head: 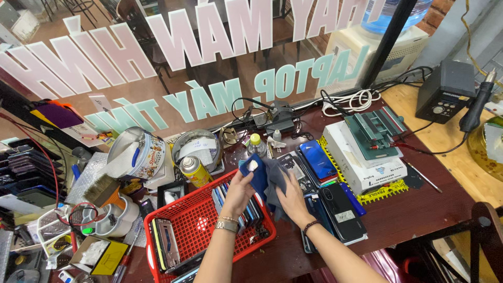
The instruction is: The person wipes the backs of smartphones one at a time with a dark cloth at a repair-shop counter, then places each cleaned phone into a red plastic basket, working through a pile of phones on the desk.
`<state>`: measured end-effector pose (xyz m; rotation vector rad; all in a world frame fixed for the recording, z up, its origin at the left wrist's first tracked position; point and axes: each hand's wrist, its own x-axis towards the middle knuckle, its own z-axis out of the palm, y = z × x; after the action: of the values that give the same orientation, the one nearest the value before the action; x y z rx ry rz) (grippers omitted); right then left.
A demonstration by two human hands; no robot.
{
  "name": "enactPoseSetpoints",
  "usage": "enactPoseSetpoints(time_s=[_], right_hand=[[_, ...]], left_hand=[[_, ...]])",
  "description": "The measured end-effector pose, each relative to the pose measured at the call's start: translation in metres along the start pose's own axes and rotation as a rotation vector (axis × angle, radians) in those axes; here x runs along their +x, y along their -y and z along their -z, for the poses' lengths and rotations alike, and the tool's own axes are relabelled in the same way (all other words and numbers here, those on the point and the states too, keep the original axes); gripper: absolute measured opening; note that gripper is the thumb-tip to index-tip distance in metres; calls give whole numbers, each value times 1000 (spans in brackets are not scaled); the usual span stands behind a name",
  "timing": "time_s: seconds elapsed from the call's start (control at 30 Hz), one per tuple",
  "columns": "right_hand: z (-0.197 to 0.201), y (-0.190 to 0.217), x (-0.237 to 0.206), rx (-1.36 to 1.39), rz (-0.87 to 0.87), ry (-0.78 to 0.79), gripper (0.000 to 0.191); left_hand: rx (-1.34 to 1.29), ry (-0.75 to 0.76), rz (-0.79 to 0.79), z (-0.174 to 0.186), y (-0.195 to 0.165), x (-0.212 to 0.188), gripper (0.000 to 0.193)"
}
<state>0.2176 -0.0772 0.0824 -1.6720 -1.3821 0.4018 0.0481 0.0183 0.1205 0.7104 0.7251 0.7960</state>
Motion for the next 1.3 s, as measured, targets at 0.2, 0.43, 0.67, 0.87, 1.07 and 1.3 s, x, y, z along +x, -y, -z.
enactPoseSetpoints(time_s=[0.2, 0.43, 0.67, 0.87, 1.07, 1.3], right_hand=[[-10, -41, 3, -114, -158, 183, 67], [-21, -5, 48, 184, -95, 530, 39], [-90, 68, 8, 169, -210, 614, 38], [-132, 72, -21, 6, -113, 600, 27], [-142, 59, -30, -115, 27, 567, 35], [-125, 48, -14, -104, -96, 601, 29]], left_hand=[[-62, -71, -72, 53, -14, 6, 35], [26, -152, -273, 90, 7, 10, 36], [464, -745, -112, 114, 24, -24, 64], [542, -571, -9, 129, 55, -32, 61], [483, -491, 72, 125, 61, -26, 60], [696, -634, 289, 119, 58, -22, 54]])
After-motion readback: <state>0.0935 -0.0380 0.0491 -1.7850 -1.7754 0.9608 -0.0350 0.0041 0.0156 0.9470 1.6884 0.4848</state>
